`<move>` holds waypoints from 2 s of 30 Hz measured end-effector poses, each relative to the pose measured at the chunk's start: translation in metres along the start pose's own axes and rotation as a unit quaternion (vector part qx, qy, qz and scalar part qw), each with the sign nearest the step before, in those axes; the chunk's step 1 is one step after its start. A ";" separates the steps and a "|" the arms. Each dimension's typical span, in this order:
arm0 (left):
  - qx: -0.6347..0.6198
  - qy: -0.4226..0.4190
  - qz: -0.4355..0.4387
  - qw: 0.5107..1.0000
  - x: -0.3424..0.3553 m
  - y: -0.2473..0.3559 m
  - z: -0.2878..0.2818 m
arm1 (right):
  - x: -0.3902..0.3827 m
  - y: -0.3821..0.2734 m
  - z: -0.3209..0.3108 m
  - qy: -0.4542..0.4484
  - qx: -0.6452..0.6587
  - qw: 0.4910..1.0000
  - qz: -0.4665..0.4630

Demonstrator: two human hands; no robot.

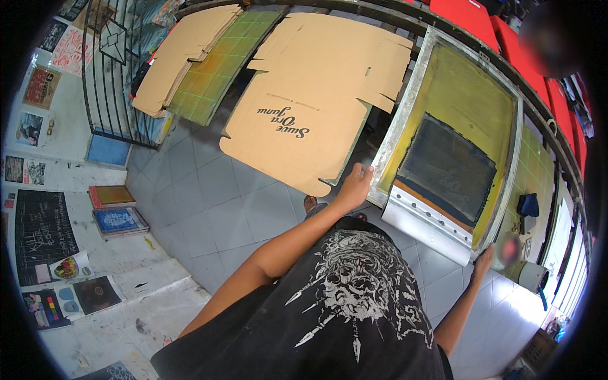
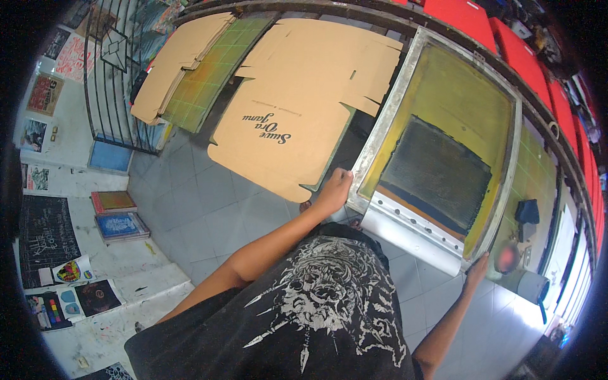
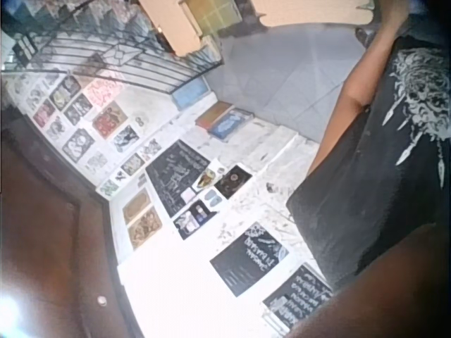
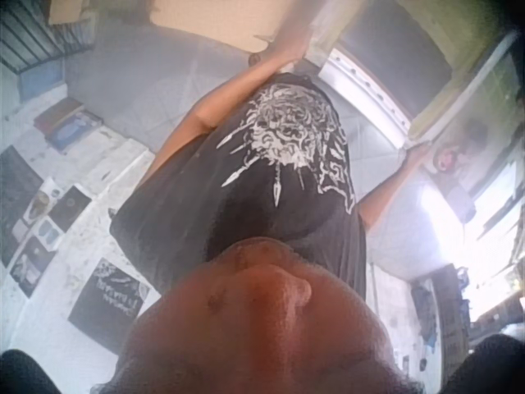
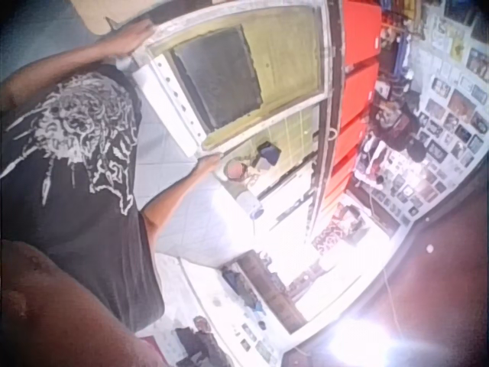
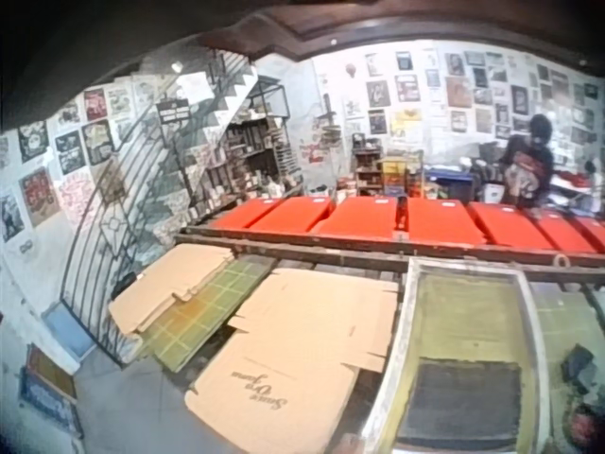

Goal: The person performs screen printing on cardboard pieces. The person lowers a screen over the cardboard, applies ink across the screen using a squeegee, and then lifts the printed cardboard to set it aside.

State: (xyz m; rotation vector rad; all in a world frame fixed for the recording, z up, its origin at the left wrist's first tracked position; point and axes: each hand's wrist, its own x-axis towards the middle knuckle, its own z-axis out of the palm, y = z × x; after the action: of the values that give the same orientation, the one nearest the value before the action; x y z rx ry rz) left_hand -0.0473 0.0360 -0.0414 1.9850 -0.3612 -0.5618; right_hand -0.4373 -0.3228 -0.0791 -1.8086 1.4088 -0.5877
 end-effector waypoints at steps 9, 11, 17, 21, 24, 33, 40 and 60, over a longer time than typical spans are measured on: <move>-0.069 -0.330 -0.015 0.941 -0.081 -0.069 -0.078 | -0.068 -0.017 -0.015 0.036 0.092 0.990 0.100; -0.096 -0.328 -0.039 0.939 -0.084 -0.101 -0.104 | -0.096 -0.006 -0.016 0.088 0.078 0.989 0.094; -0.261 -0.111 -0.260 0.923 -0.093 -0.236 -0.200 | -0.204 0.033 0.025 0.224 -0.027 0.971 0.078; 0.198 -0.050 -0.210 0.956 -0.150 -0.419 -0.293 | -0.306 0.091 0.086 0.081 -0.039 0.974 0.207; 0.319 -0.215 -0.246 0.890 -0.197 -0.553 -0.390 | -0.433 0.089 0.152 -0.204 0.022 0.895 0.397; 0.398 -0.395 0.076 0.825 -0.130 -0.550 -0.415 | -0.528 0.006 0.280 -0.397 -0.236 0.882 0.099; 0.162 -0.230 -0.049 0.958 -0.022 -0.524 -0.300 | -0.490 -0.112 0.258 -0.228 -0.153 0.946 0.173; 0.140 -0.355 -0.088 0.920 -0.064 -0.452 -0.298 | -0.209 -0.255 0.113 -0.035 -0.436 0.837 -0.330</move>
State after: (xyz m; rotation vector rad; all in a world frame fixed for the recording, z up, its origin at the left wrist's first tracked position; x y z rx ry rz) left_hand 0.0622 0.4962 -0.3125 2.0348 -0.7402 -1.4226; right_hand -0.2582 -0.0643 0.0722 -3.0701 1.0200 -0.1708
